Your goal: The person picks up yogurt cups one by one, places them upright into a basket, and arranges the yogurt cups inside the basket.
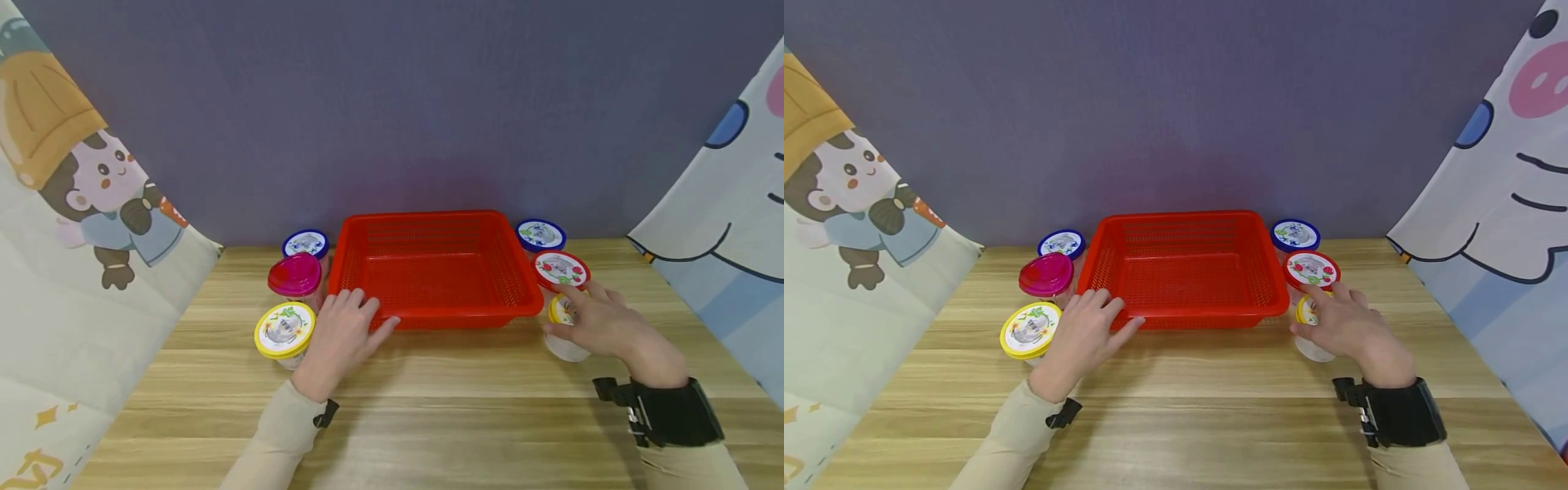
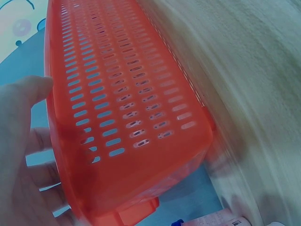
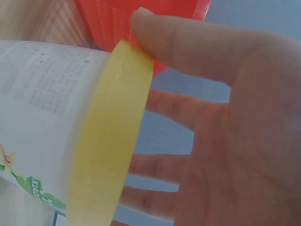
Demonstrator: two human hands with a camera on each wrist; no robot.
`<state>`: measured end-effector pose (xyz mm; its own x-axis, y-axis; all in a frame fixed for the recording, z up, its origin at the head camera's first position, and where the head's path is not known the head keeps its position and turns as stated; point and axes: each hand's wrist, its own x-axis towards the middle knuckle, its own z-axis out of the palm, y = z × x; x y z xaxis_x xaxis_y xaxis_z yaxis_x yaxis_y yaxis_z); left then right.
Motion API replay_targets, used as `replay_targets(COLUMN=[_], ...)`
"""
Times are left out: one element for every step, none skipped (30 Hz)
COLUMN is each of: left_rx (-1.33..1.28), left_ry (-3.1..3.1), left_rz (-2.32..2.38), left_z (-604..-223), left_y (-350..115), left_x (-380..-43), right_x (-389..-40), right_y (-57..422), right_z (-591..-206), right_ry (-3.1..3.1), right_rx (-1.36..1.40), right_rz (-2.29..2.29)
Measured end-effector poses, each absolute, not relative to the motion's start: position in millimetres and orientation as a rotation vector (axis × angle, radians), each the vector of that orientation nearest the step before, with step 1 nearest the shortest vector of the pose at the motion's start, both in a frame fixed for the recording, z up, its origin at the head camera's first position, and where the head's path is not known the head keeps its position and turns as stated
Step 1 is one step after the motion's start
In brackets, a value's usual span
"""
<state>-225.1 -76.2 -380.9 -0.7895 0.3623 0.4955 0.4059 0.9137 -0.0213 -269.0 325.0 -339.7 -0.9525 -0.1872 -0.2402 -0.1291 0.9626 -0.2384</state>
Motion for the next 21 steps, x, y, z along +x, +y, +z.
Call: replay_targets(left_rx=[-0.553, -0.552, -0.552, -0.552, -0.552, -0.551, -0.551, -0.551, -0.551, -0.551, -0.551, -0.550, -0.549, -0.548, -0.547, -0.546, -0.546, -0.546, -0.546, -0.546, -0.547], left_ry=[-2.569, -2.573, -2.575, -2.578, -2.580, -2.582, -2.584, -2.588, -2.590, -2.593, -2.595, -2.598, -2.601, -2.603, -2.604, -2.604, -2.603, -2.600, -2.597, -2.593, -2.590], left_rz=[-0.118, -0.121, -0.122, -0.125, -0.126, -0.128, -0.130, -0.132, -0.133, -0.135, -0.135, -0.135, -0.134, -0.133, -0.131, -0.129, -0.127, -0.126, -0.125, -0.125, -0.124], left_z=[-381.2, -381.3, -381.4, -381.4, -381.3, -381.3, -381.2, -381.0, -381.0, -381.0, -381.0, -380.9, -380.8, -380.7, -380.6, -380.5, -380.3, -380.3, -380.2, -380.2, -380.2], left_y=[-76.3, -76.3, -76.2, -76.1, -76.0, -76.0, -75.9, -75.8, -75.7, -75.7, -75.6, -75.6, -75.6, -75.6, -75.7, -75.6, -75.7, -75.8, -75.8, -75.9, -75.9], left_x=[-225.1, -225.2, -225.1, -224.9, -224.8, -224.6, -224.5, -224.4, -224.4, -224.4, -224.5, -224.5, -224.6, -224.6, -224.6, -224.8, -224.9, -225.1, -225.3, -225.5, -225.7], right_x=[-268.7, -268.6, -268.3, -268.2, -268.0, -267.9, -267.7, -267.7, -267.7, -267.8, -267.9, -268.2, -268.5, -269.0, -269.4, -269.9, -270.4, -271.0, -271.5, -271.9, -272.3], right_y=[325.3, 325.6, 325.8, 326.0, 326.2, 326.5, 326.8, 327.1, 327.4, 327.8, 328.2, 328.6, 329.0, 329.4, 329.7, 330.0, 330.2, 330.3, 330.5, 330.6, 330.8], right_z=[-339.8, -339.8, -339.9, -339.9, -339.9, -340.0, -340.0, -340.0, -340.2, -340.3, -340.6, -340.9, -341.2, -341.6, -342.0, -342.3, -342.5, -342.8, -342.9, -343.0, -343.2], right_ry=[2.850, 2.848, 2.846, 2.844, 2.841, 2.840, 2.839, 2.840, 2.842, 2.844, 2.848, 2.853, 2.857, 2.859, 2.862, 2.864, 2.867, 2.869, 2.870, 2.871, 2.872], right_rx=[-0.233, -0.229, -0.224, -0.221, -0.218, -0.218, -0.219, -0.220, -0.223, -0.225, -0.229, -0.234, -0.237, -0.238, -0.241, -0.242, -0.244, -0.243, -0.241, -0.239, -0.238], right_rz=[-0.317, -0.314, -0.311, -0.309, -0.309, -0.306, -0.303, -0.298, -0.293, -0.289, -0.282, -0.276, -0.273, -0.274, -0.276, -0.278, -0.280, -0.284, -0.287, -0.289, -0.292])
